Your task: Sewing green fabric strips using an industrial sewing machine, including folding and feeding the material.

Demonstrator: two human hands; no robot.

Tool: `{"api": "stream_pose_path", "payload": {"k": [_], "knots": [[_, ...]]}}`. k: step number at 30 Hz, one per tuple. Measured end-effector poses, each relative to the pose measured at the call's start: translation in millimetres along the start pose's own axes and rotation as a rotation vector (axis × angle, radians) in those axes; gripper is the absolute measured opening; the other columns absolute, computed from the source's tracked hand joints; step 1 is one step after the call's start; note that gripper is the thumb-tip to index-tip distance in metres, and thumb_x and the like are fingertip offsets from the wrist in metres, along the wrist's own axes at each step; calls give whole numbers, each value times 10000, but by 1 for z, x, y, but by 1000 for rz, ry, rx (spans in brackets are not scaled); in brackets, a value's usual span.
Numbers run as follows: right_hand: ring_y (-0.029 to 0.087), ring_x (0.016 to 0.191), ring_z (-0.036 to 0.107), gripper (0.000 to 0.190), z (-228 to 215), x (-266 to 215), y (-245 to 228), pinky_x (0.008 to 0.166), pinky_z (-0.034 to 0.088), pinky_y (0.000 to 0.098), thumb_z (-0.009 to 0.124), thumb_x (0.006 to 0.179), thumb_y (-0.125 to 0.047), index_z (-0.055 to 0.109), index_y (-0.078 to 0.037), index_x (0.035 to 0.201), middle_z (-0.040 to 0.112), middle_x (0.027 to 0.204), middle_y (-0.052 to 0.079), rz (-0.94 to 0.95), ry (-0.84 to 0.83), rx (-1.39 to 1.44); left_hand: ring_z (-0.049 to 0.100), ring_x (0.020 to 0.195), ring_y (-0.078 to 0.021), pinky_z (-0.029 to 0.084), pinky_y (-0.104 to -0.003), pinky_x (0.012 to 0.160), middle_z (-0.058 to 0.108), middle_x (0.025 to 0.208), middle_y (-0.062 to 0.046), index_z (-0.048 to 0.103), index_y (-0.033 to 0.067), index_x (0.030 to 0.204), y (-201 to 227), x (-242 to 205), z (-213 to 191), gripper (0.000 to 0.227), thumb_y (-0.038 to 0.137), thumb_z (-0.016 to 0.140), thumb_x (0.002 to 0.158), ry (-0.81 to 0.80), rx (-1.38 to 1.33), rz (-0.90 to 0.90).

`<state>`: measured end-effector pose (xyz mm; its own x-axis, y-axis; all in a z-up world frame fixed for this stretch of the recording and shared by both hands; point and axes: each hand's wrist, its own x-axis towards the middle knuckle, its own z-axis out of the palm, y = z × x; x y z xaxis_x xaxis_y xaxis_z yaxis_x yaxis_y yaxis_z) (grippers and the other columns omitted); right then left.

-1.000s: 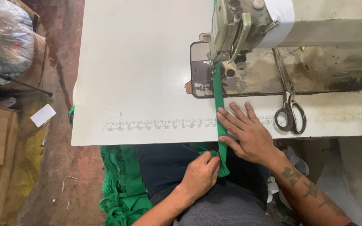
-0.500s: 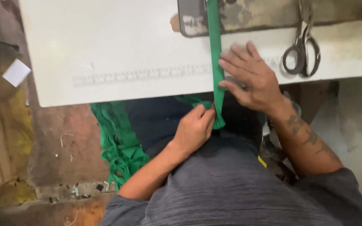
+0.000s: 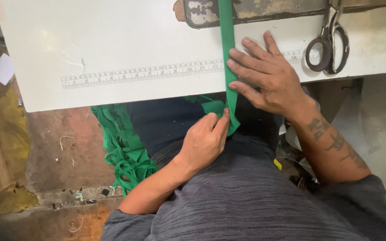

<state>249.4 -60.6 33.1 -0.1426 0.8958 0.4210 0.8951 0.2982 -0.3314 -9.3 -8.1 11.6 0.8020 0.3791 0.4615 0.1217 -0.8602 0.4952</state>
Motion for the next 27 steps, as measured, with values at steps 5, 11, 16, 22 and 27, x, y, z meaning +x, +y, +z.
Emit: {"api": "stream_pose_path", "payload": {"k": [5,11,16,22,27], "knots": [[412,1656,392,585,-4,1,1,1382,137,714,825,1184,-207,523,-101,1674,509,1730,146,8,-58,32,319,621,-201,309,-393,489,337,775,-35,693,-54,1228,9,10,-12,121,-16,675,1115,7,1,-13],[409,1674,363,598,-8,2,5,1404,140,690,827,1181,-224,506,-158,1682,455,1756,91,-12,-112,39,378,630,-217,346,-406,500,394,783,-52,663,-85,1332,8,8,-28,251,-1,694,1097,-143,41,25],[452,1642,422,591,-7,2,4,1381,172,710,854,1160,-239,545,-142,1654,514,1721,103,-24,-95,14,487,631,-281,419,-463,466,464,790,-65,675,-21,1283,1,19,-38,235,124,678,1098,-282,-7,-42],[431,1655,402,589,-11,6,1,1356,131,748,821,1195,-297,508,-173,1678,473,1744,75,-11,-120,-48,642,1041,-298,582,-410,826,679,1237,-108,710,97,1325,-58,93,-71,274,186,746,1069,-198,128,179],[522,1597,475,533,-16,6,-12,1237,115,906,816,1184,-289,589,-127,1637,519,1715,121,-31,-117,-93,537,1428,-336,574,-489,1038,563,1638,-66,691,81,1530,-100,122,-67,407,209,637,1148,-264,286,444]]}}
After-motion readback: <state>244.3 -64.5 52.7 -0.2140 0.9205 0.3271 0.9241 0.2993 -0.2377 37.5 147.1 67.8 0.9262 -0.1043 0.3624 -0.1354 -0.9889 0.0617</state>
